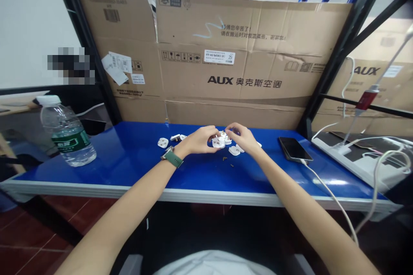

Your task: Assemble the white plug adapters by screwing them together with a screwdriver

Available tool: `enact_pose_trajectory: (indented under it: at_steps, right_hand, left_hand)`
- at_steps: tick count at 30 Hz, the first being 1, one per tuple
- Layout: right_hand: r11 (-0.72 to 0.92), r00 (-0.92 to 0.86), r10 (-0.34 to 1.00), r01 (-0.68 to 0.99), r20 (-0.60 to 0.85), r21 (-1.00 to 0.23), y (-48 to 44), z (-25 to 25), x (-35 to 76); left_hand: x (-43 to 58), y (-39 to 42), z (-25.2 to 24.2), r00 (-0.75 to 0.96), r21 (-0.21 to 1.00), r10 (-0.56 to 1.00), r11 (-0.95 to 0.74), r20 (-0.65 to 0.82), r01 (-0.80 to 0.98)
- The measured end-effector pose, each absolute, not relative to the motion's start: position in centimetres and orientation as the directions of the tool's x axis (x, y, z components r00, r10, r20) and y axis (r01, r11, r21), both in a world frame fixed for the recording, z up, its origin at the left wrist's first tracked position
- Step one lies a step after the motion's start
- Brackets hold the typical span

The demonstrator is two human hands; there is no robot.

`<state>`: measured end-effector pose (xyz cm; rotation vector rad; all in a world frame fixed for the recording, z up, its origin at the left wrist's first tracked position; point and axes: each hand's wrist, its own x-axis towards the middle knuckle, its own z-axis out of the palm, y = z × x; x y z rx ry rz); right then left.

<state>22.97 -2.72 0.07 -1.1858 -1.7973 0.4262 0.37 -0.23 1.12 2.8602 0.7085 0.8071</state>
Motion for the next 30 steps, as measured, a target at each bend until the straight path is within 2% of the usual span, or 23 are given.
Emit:
enact_pose_trajectory:
  at_steps: [4,6,12,18,23,30]
  right_hand:
    - [0.345,-0.262,0.934,0.503,0.241,-0.793,-2.8,0.1,23.4]
    - [0.343,-0.296,0.932,0.530,0.210,-0.776,-2.8,0.0,23.6]
    - [0.450,-0.365,0.892,0.680,0.265,-0.579,-2.2,-0.4,24.5]
    - [0.627,-0.527,0.779,0.635,0.341,-0.451,-2.6,0.2,25.1]
    - [0.645,-0.553,0.764,0.638,0.333,-0.421,-2.6,0.3,25.3]
    - [0.658,-0.536,0.753,0.602,0.381,-0.452,-2.7,0.8,25.3]
  left_hand:
    - [0.7,-0.4,0.9,0.733,0.211,0.429,-0.902,0.528,0.376]
    - [1.0,-0.4,0.6,0.745,0.201,0.420,-0.907,0.519,0.371]
    - [1.5,-0.3,0.0,0.797,0.162,0.448,-0.893,0.405,0.420]
    - [0.7,0.0,0.6,0.805,0.152,0.446,-0.894,0.391,0.422]
    - [0.5,0.0,0.8,0.829,0.152,0.435,-0.900,0.351,0.408]
    - [0.6,0.1,0.6,0.811,0.209,0.470,-0.883,0.349,0.421]
